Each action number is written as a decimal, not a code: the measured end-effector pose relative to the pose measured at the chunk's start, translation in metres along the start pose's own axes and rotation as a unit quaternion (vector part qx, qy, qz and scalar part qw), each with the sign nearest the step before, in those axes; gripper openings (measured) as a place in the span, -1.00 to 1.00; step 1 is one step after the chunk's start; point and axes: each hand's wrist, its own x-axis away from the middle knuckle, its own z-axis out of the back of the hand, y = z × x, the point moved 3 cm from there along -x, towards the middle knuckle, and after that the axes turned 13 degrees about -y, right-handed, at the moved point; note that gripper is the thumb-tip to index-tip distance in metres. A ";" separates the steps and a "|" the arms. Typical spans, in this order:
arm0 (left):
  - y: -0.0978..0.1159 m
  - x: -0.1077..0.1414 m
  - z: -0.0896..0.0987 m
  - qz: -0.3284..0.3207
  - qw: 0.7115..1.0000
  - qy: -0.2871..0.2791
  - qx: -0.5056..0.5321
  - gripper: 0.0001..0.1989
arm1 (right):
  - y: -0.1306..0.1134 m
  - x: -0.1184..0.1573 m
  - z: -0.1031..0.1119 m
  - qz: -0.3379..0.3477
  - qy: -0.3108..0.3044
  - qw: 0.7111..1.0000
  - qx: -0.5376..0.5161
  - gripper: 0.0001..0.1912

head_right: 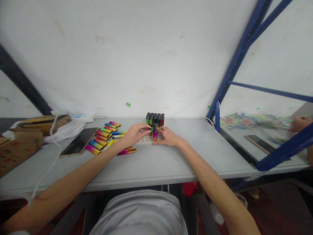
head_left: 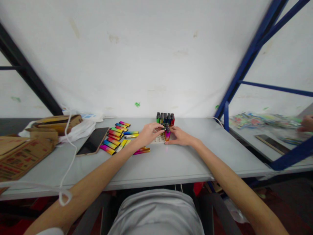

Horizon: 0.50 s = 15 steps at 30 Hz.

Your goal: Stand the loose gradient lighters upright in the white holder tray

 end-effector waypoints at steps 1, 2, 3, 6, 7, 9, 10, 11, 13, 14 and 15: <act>0.000 0.000 0.000 0.001 1.000 0.000 0.003 -0.68 | 0.000 0.000 0.000 0.001 0.000 1.000 0.000 -0.31; -0.001 0.000 0.000 0.002 1.000 0.003 0.010 -0.69 | 0.000 0.000 0.000 0.002 -0.001 1.000 0.001 -0.31; -0.003 0.000 0.000 0.005 1.000 0.007 0.020 -0.69 | -0.001 0.000 0.001 0.002 -0.003 1.000 0.003 -0.32; -0.010 0.000 0.000 0.021 0.996 0.012 0.084 -0.68 | -0.002 0.001 0.002 0.000 -0.007 1.000 0.007 -0.31; -0.012 0.000 0.001 0.026 0.994 0.011 0.108 -0.68 | -0.002 0.001 0.002 -0.001 -0.007 1.000 0.006 -0.31; -0.015 0.000 0.001 0.031 0.990 0.010 0.137 -0.67 | -0.003 0.001 0.002 -0.001 -0.007 1.000 0.005 -0.31; -0.015 0.000 0.001 0.032 0.990 0.013 0.139 -0.67 | -0.003 0.000 0.002 -0.001 -0.007 1.000 0.006 -0.30; -0.014 0.000 0.002 0.031 0.990 0.016 0.135 -0.67 | -0.002 0.000 0.002 -0.003 -0.007 1.000 0.007 -0.30; -0.011 0.000 0.001 0.027 0.992 0.025 0.118 -0.68 | -0.002 0.000 0.001 -0.008 -0.006 1.000 0.007 -0.29; -0.010 0.000 0.001 0.023 0.993 0.028 0.110 -0.68 | -0.002 0.000 0.001 -0.008 -0.005 1.000 0.006 -0.29; -0.009 0.001 0.000 0.019 0.994 0.029 0.106 -0.68 | -0.002 0.000 0.001 -0.006 -0.004 1.000 0.005 -0.29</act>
